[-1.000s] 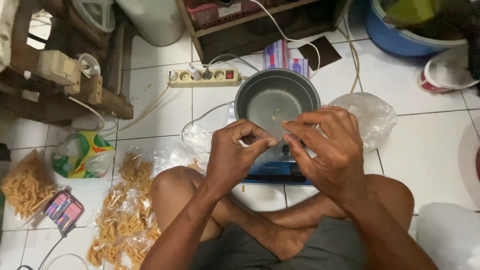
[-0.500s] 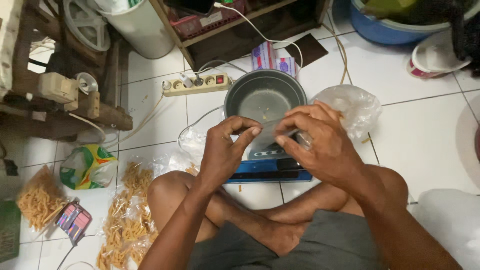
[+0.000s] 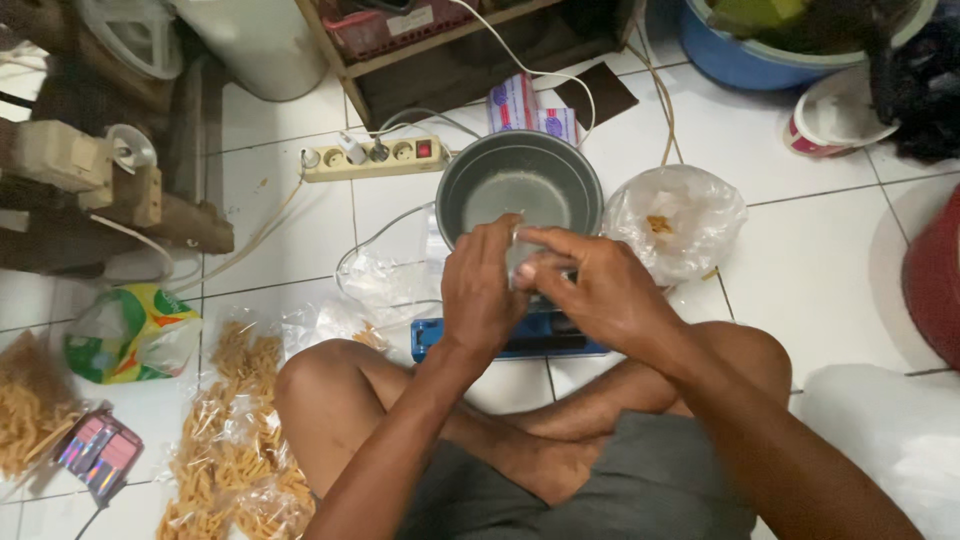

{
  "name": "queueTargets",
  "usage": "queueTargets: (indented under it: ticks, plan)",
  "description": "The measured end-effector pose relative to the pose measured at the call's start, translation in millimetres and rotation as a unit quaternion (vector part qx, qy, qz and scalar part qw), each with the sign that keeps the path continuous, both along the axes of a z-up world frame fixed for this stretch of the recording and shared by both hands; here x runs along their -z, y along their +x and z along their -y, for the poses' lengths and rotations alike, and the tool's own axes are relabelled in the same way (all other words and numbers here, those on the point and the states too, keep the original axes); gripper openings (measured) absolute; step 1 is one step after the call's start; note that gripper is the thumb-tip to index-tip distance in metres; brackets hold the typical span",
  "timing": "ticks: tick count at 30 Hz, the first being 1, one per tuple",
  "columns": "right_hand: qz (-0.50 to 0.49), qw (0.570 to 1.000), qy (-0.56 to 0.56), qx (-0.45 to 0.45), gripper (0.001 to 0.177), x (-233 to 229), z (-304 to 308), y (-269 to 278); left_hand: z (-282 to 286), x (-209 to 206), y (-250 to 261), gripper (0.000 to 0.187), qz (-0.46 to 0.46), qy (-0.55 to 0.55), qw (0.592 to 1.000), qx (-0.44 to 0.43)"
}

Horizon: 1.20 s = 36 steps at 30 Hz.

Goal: The person picks up fried snack pieces by hand, places them into a small plastic bag, and then uses a heat sealer to seal the bag.

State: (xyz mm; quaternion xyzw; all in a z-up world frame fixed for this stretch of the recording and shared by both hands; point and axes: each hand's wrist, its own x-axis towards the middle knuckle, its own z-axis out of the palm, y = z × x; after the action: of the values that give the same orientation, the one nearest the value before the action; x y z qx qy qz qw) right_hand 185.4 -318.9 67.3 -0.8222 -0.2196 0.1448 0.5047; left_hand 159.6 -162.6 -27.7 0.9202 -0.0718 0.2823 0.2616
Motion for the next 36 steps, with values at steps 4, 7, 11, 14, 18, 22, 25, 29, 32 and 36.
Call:
queueTargets:
  ticks: [4, 7, 11, 14, 18, 22, 25, 29, 32, 36]
  plan:
    - [0.065, 0.997, 0.000, -0.033, 0.020, 15.2, -6.5, 1.4, -6.2, 16.1, -3.0, 0.059, -0.031, -0.038, 0.999, 0.011]
    - [0.036, 0.998, -0.059, 0.002, 0.021, 15.6, -10.1, -3.0, -7.2, 26.9, -1.6, 0.035, -0.036, -0.067, 0.997, -0.003]
    - [0.047, 0.998, -0.035, -0.002, 0.026, -16.7, 3.5, 3.7, -7.3, 32.5, 6.9, 0.035, -0.075, -0.154, 0.985, 0.004]
    - [0.086, 0.995, 0.002, 0.053, 0.026, -12.8, 57.8, 25.8, 2.1, 12.4, 9.6, 0.024, -0.118, -0.264, 0.957, 0.028]
    - [0.046, 0.939, -0.324, 0.104, 0.022, 53.1, 125.7, 78.9, 24.9, -0.3, 31.2, 0.028, -0.143, -0.339, 0.926, 0.081]
    - [-0.006, 0.945, -0.323, 0.042, 0.020, 178.3, 123.7, 124.1, 55.9, -2.2, 54.1, 0.025, -0.157, -0.310, 0.932, 0.109]
    - [0.016, 0.947, -0.315, 0.056, 0.019, 230.6, 128.0, 125.8, 66.1, 5.9, 63.7, 0.031, -0.193, -0.293, 0.929, 0.116]
    - [0.044, 0.946, -0.314, 0.071, 0.018, 285.7, 141.0, 123.5, 68.1, 23.8, 66.3, 0.032, -0.232, -0.248, 0.935, 0.099]
    - [0.067, 0.944, -0.316, 0.072, 0.017, 321.5, 143.5, 112.2, 71.3, 25.1, 65.3, 0.030, -0.244, -0.224, 0.939, 0.098]
    - [0.109, 0.939, -0.317, 0.070, 0.016, 356.0, 138.0, 99.9, 80.9, 14.7, 64.5, 0.025, -0.245, -0.201, 0.939, 0.136]
